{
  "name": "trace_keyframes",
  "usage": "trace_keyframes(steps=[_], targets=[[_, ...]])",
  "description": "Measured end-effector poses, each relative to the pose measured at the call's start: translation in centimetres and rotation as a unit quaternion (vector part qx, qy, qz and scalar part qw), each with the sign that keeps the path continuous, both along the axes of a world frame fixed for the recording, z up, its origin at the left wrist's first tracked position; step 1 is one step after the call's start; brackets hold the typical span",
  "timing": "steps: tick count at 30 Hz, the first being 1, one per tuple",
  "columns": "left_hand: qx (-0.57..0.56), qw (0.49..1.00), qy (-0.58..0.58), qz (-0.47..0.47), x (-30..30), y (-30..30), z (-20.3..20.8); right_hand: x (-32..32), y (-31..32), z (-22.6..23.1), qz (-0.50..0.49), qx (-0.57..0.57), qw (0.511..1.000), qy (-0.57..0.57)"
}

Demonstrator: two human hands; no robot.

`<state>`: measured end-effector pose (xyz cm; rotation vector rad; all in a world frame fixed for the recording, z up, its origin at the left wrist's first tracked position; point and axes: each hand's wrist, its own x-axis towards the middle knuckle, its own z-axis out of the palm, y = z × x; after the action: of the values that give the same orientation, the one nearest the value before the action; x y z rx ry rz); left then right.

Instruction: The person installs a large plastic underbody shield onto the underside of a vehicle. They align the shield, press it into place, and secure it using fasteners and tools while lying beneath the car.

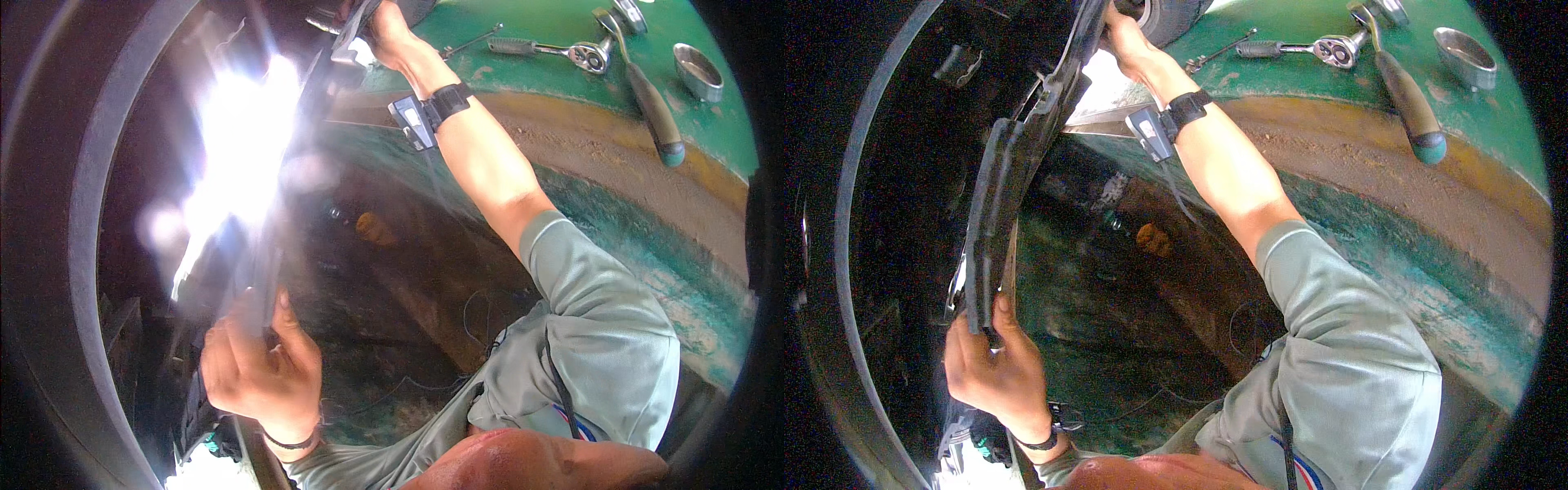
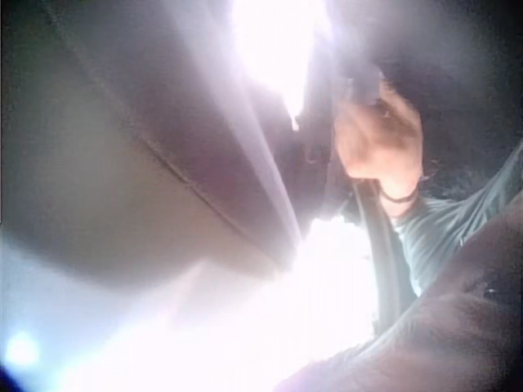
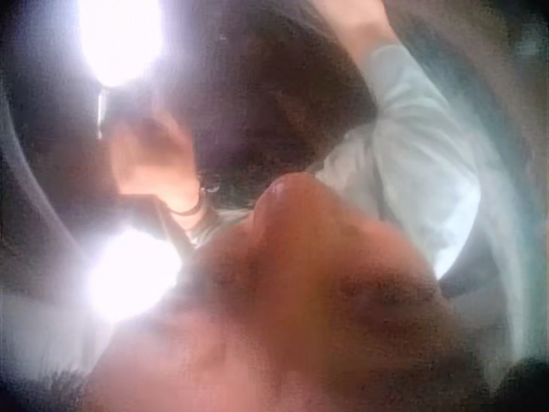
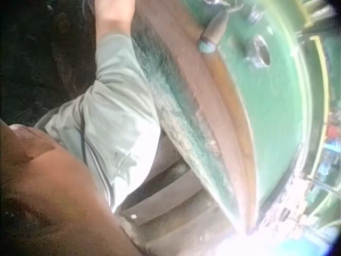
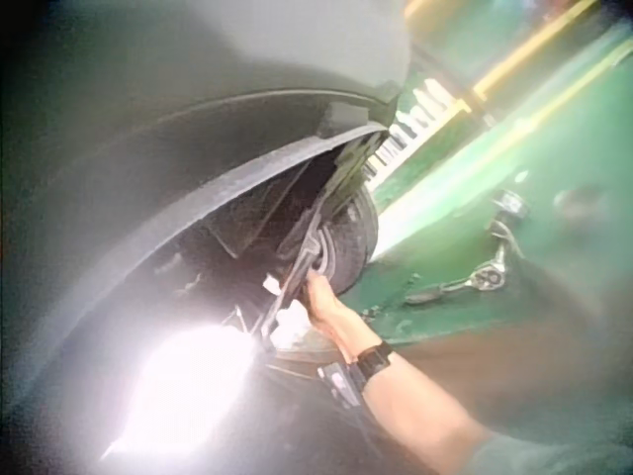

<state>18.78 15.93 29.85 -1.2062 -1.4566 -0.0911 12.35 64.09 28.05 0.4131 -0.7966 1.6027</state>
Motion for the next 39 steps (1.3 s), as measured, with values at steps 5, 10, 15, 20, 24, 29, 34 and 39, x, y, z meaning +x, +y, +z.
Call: trace_keyframes(steps=[5, 10, 15, 20, 24, 29, 34, 39], targets=[[0.005, 1.0, -0.006, -0.001, -0.6, -0.5, -1.6, 0.3, -2.2, 1.2, 0.003, 0.036, 0.998, -0.048], [0.041, 0.999, -0.021, -0.001, 0.1, 0.1, -0.8, 1.4, -2.2, 2.0, -0.008, 0.106, 0.992, -0.074], [0.089, 0.995, -0.033, -0.016, 0.2, -1.0, -1.8, 0.0, -4.1, 4.1, -0.053, 0.092, 0.988, -0.112], [0.142, 0.985, -0.081, -0.055, -1.0, 0.4, -1.4, 2.6, -8.2, 4.5, -0.12, 0.024, 0.991, -0.046], [0.192, 0.973, -0.131, -0.007, 0.6, 0.6, -0.6, 3.0, -8.0, 4.9, -0.065, 0.035, 0.997, -0.027], [0.201, 0.969, -0.142, 0.006, 1.4, 0.9, 0.6, 1.3, -7.7, 5.9, -0.147, -0.031, 0.988, -0.028], [0.208, 0.977, -0.048, -0.021, 0.2, 1.6, 0.3, 0.9, -7.1, 6.0, -0.164, -0.05, 0.984, -0.05], [0.2, 0.978, -0.052, 0.019, 0.6, 1.6, 0.7, 0.8, -6.9, 5.8, -0.175, -0.068, 0.98, -0.07]])
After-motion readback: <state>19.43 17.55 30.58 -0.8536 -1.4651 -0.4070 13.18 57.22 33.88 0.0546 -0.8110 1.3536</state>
